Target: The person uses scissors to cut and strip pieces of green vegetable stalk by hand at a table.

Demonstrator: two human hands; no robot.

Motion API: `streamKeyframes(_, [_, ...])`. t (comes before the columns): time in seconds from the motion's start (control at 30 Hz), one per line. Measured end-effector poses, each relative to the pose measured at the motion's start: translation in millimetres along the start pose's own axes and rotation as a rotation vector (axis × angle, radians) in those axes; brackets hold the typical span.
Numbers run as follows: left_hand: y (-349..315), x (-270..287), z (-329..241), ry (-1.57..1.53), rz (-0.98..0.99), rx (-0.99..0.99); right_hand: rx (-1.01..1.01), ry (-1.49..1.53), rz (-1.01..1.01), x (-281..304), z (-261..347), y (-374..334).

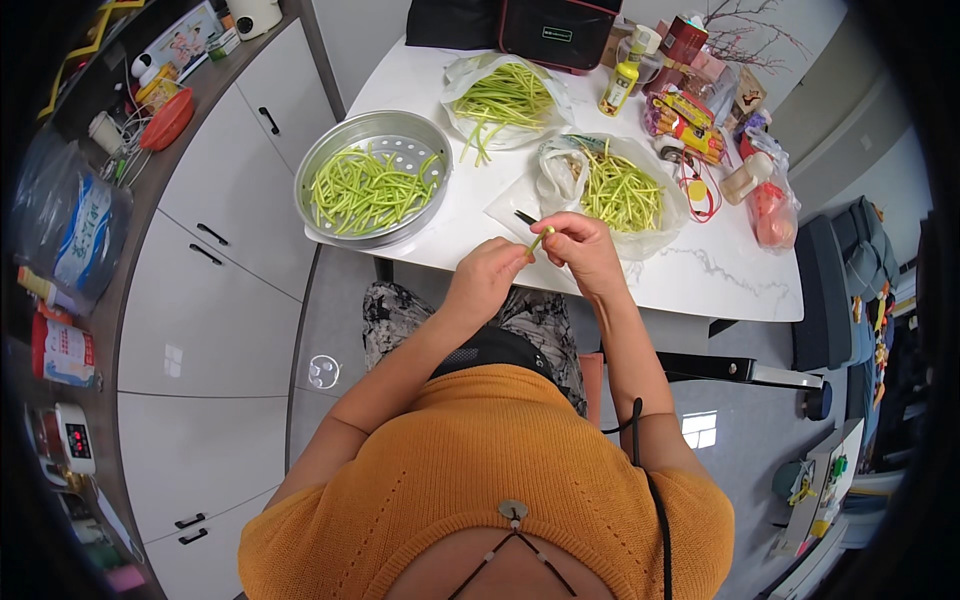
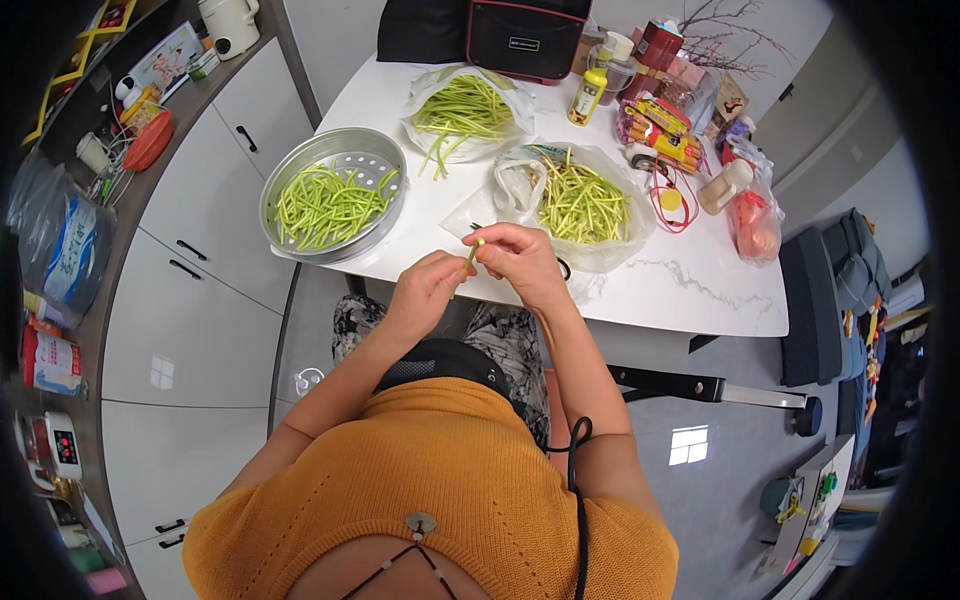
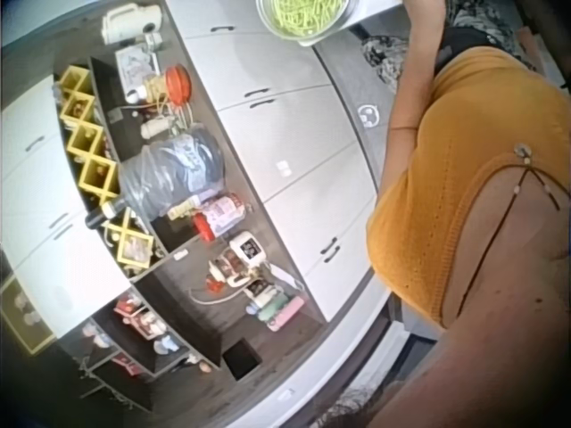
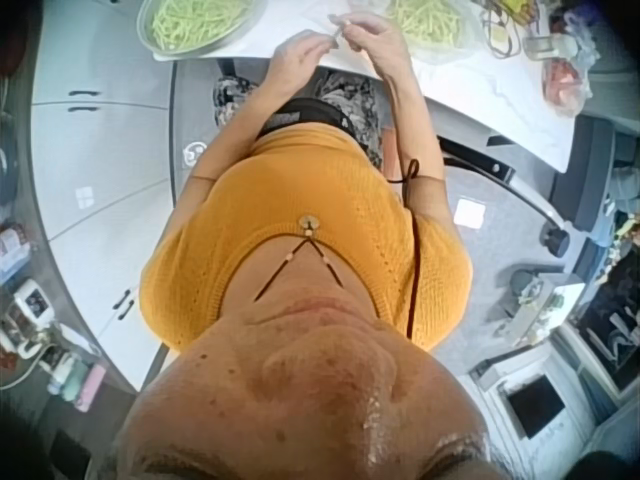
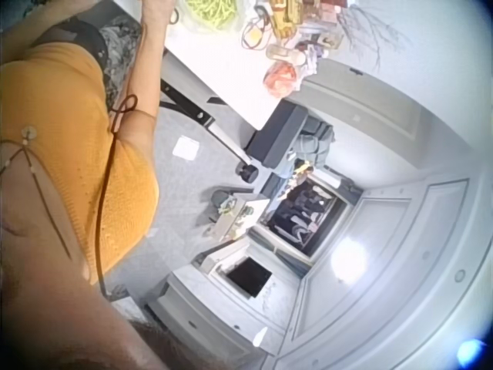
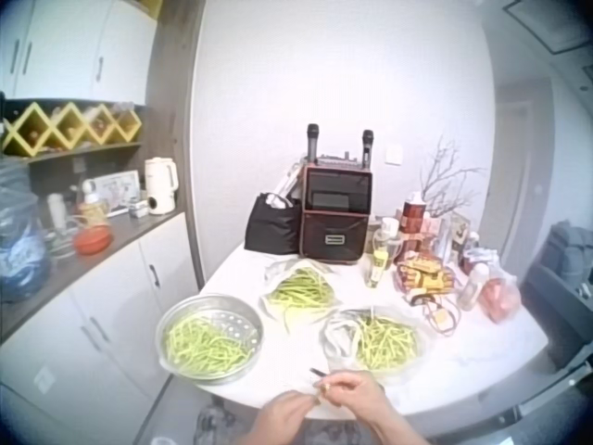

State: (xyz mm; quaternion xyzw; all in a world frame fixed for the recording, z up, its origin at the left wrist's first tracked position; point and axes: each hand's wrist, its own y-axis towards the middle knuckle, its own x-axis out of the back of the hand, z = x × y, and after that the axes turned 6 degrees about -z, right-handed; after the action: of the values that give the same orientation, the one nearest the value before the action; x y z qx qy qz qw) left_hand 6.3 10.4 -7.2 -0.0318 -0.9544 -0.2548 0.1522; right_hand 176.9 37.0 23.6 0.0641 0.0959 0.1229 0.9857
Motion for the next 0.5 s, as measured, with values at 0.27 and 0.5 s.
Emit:
streamKeyframes(0.27, [-4,-1,0,0.045,-0.017,-0.077,0.047,-0.081,-0.121,-3,2,-2])
streamKeyframes(0.5, [-3,0,-5,-0.052,-0.039,0.072,0.284,-0.565,-0.334,-6,0,-2])
